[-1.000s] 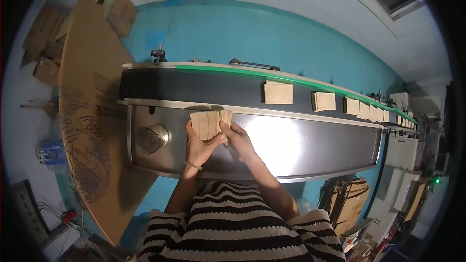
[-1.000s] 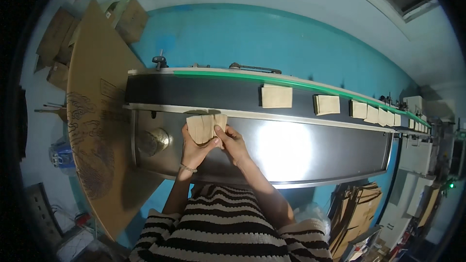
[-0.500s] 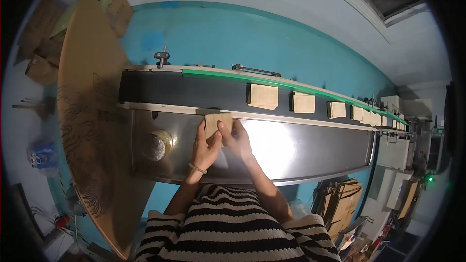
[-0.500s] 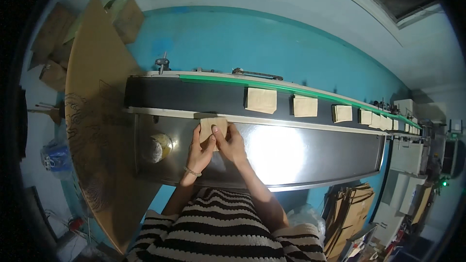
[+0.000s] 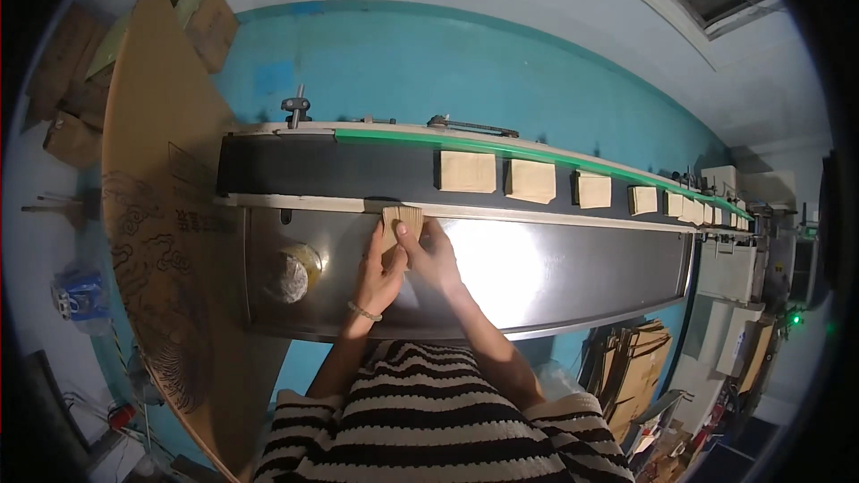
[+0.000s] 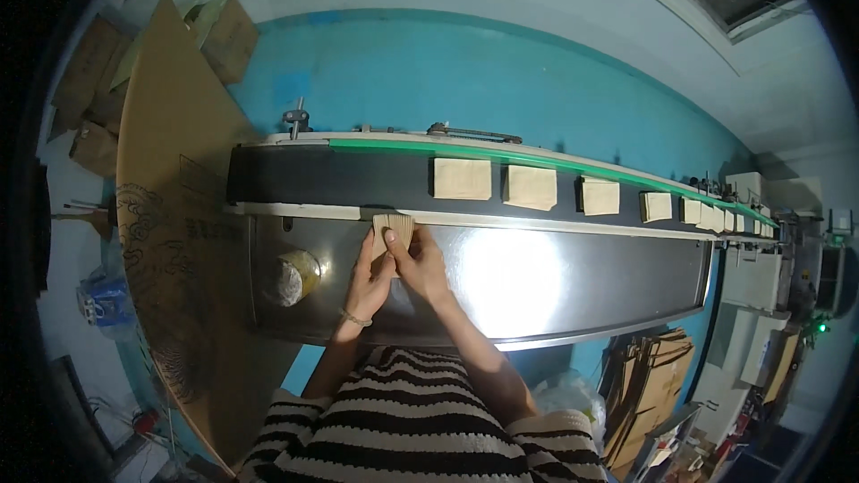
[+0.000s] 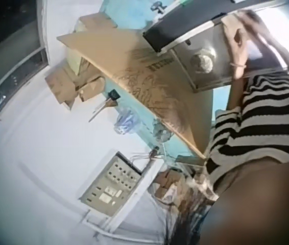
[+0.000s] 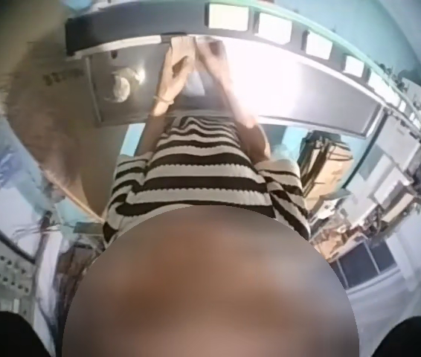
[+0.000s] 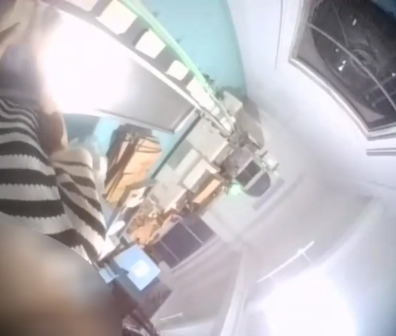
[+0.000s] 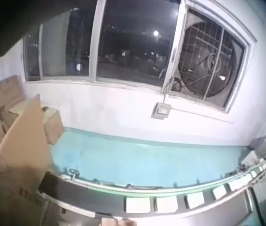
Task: The recorder is inspecting and organizing stacks of paper products at a factory workstation, checking individual pieces and moving weights.
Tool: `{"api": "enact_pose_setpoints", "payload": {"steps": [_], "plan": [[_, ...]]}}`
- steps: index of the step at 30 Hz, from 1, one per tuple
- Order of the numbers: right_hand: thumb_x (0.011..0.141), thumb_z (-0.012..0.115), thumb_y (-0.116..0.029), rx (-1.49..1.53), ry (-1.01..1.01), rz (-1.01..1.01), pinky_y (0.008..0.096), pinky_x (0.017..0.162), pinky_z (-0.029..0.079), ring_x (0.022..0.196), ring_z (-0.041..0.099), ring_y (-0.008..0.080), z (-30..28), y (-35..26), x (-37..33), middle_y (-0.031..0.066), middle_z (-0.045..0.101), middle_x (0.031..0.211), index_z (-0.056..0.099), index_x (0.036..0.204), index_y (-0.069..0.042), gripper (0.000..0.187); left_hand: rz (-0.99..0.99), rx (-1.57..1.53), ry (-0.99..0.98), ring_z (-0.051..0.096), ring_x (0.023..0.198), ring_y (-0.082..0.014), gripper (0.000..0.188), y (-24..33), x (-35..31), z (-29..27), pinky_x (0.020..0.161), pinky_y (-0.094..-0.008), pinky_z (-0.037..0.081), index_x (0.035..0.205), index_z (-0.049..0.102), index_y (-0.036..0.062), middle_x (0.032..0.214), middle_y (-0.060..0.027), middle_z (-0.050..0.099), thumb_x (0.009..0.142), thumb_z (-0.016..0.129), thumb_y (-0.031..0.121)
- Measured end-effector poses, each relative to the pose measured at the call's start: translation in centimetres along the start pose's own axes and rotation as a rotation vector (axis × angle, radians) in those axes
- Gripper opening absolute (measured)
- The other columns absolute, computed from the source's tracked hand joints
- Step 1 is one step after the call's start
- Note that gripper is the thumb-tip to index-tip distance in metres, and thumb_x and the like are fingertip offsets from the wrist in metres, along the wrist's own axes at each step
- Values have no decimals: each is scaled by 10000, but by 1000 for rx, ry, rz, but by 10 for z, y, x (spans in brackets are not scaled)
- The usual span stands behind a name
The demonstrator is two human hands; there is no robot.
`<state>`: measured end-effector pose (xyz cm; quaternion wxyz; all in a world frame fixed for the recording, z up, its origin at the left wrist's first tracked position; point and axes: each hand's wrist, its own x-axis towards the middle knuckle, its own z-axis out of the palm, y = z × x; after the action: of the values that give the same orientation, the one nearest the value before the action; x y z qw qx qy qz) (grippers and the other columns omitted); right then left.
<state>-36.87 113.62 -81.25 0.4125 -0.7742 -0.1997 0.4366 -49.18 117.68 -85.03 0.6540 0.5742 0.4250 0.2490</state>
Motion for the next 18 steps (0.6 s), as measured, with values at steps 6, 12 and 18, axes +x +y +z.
{"api": "enact_pose_setpoints", "payload": {"steps": [6, 12, 18], "plan": [[937, 655, -271, 352, -78, 243, 275, 743, 489, 846, 584, 109, 6, 28, 8, 76, 664, 966, 589, 1177, 22, 384, 33, -190, 27, 608, 1108, -243, 597, -17, 3, -3, 900, -343, 514, 1457, 316, 8, 1257, -179, 587, 947, 594, 142], [988, 513, -190, -432, -68, -199, 311, 679, 525, 798, 624, 175, -6, 36, 37, 162, 669, 964, 609, 1046, 29, 246, 325, 277, 281, 429, 1277, -248, 412, -20, 43, -32, 1033, -391, 341, 1266, 557, 120, 1356, -99, 506, 858, 567, 60], [1018, 381, -209, 716, -264, 227, 355, 883, 490, 989, 578, 243, 48, 37, 145, 132, 620, 988, 573, 991, 16, 296, 319, 699, 432, 233, 1455, -350, 292, -24, 125, -107, 1045, -545, 234, 930, 732, 225, 1523, -114, 373, 714, 661, 42]]}}
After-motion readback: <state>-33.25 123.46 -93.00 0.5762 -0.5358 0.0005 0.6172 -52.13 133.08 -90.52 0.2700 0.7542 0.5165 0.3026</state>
